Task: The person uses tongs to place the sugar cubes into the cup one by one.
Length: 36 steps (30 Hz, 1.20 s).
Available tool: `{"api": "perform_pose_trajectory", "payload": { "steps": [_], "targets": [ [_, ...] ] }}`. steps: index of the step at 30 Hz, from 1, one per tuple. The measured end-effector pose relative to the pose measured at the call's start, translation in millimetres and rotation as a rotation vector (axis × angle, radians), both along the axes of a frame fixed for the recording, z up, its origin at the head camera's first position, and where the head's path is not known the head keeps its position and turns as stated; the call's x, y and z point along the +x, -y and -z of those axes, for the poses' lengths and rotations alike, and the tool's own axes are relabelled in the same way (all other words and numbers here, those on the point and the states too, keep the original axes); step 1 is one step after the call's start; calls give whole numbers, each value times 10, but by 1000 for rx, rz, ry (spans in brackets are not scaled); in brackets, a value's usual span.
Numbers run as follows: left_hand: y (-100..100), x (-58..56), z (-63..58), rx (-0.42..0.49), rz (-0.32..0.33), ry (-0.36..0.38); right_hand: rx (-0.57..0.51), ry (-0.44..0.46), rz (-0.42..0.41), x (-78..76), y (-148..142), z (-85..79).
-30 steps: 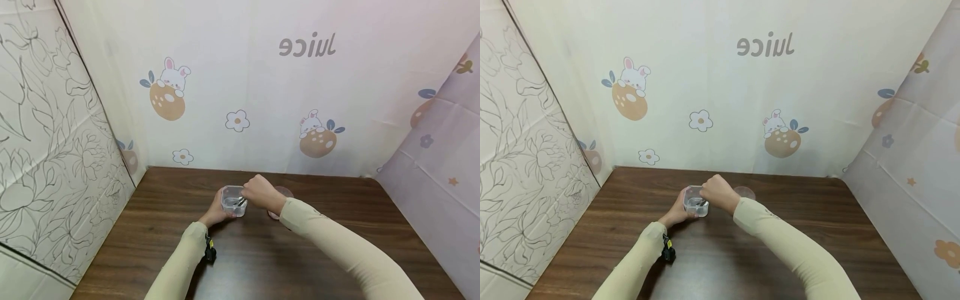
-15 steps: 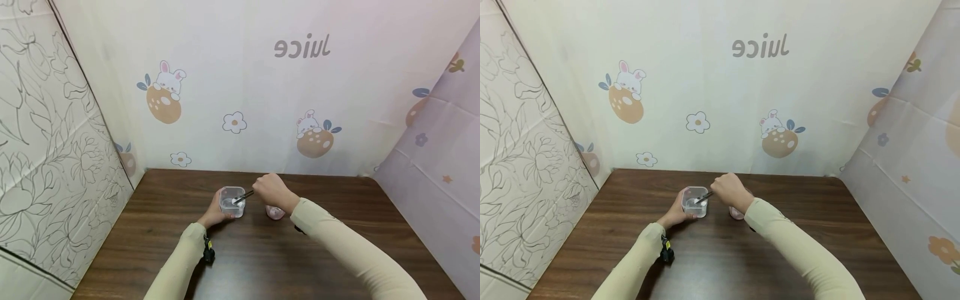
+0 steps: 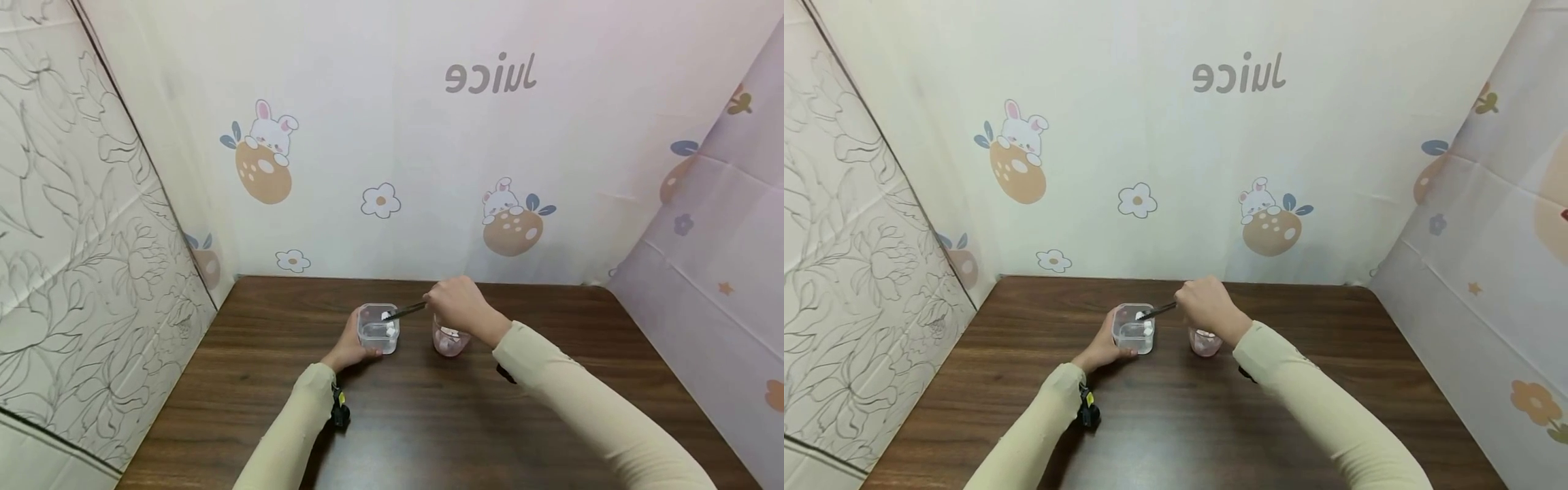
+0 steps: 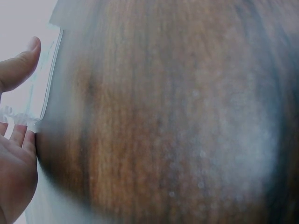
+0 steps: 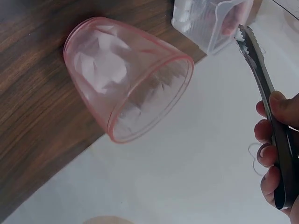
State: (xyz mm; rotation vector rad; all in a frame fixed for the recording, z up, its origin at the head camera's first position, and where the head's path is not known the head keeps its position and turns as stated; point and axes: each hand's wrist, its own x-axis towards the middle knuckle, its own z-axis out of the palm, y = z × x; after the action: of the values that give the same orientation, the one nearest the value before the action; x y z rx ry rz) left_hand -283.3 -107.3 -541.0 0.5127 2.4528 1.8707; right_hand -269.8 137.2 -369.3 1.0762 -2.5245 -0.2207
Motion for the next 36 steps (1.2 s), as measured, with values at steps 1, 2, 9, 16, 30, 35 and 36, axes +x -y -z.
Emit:
{"api": "perform_pose_trajectory", "payload": {
  "steps": [1,2,9,16,30,35,36],
  "targets": [
    [1,2,4,2,1,-7,-10,-9,0,6,-21,-13],
    [2,3,7,6,2,-9,-15,-16,1,13,-42,-27],
    [1,-7,13,47,2,-8,5,-52,-3,77,-197,-156],
    [-3,-7,6,37,1,-1,-13,-62,-11,155,-400,-247],
    [-30,112,-150,44,0,-5,33,-20,75,243,-781,-304],
    [-25,225,-343,52,18,5,41,-31,59,252,-844,-252],
    [-25,238,-362,48,19,9,44,-36,54,256,-851,-240]
  ]
}}
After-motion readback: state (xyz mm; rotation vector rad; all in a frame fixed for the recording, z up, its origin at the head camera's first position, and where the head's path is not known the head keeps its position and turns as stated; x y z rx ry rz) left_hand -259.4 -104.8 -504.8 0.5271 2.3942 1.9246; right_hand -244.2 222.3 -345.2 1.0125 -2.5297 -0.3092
